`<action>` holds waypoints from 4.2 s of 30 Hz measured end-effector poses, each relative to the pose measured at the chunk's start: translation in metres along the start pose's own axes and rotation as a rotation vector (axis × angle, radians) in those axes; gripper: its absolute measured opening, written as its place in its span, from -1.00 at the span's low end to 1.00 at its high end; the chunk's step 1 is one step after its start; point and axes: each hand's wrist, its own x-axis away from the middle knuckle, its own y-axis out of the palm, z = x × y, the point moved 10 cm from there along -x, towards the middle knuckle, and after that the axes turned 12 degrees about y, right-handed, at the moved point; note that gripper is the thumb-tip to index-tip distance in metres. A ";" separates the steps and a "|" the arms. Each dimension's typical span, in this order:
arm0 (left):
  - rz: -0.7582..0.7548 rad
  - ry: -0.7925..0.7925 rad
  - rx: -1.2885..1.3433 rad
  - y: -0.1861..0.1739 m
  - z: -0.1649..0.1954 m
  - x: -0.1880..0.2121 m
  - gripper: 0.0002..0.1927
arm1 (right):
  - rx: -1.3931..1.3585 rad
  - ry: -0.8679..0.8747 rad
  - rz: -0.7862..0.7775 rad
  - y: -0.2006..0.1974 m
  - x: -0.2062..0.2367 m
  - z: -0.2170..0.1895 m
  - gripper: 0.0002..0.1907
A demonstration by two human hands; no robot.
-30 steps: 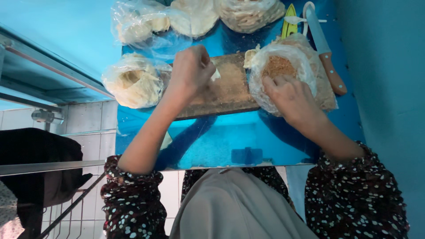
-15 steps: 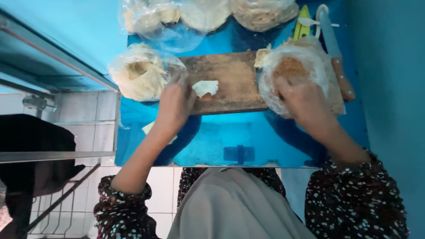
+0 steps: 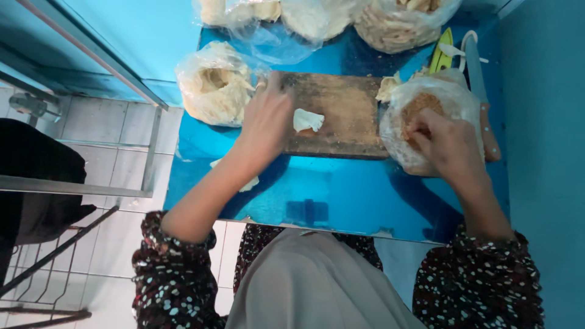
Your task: The person sits at a small blue table and folds thin square wrappers around a brown filling taken from a plastic bag, pressing each wrapper closed by hand. Finished folded pieces are placed into a plastic bag with other completed pieces.
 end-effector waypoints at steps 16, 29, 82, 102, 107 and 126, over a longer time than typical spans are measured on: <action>0.162 0.353 -0.179 0.008 0.039 -0.047 -0.79 | -0.023 -0.073 0.012 -0.004 0.009 -0.011 -0.82; 0.131 0.407 -0.121 0.007 0.052 -0.002 -0.79 | -0.044 0.015 0.008 -0.002 0.006 -0.001 -0.82; 0.265 0.083 0.176 0.004 0.020 0.038 -0.70 | -0.238 -0.305 0.022 0.030 -0.017 -0.140 -0.58; 0.348 0.159 0.445 0.011 0.026 0.030 -0.83 | -0.653 0.123 -0.381 0.082 -0.042 -0.090 -0.53; 0.384 0.203 0.358 -0.003 0.032 0.034 -0.82 | -0.620 0.108 -0.337 0.074 -0.046 -0.088 -0.50; 0.379 0.201 0.261 -0.004 0.032 0.035 -0.88 | -0.821 0.120 -0.480 0.089 -0.040 -0.089 -0.46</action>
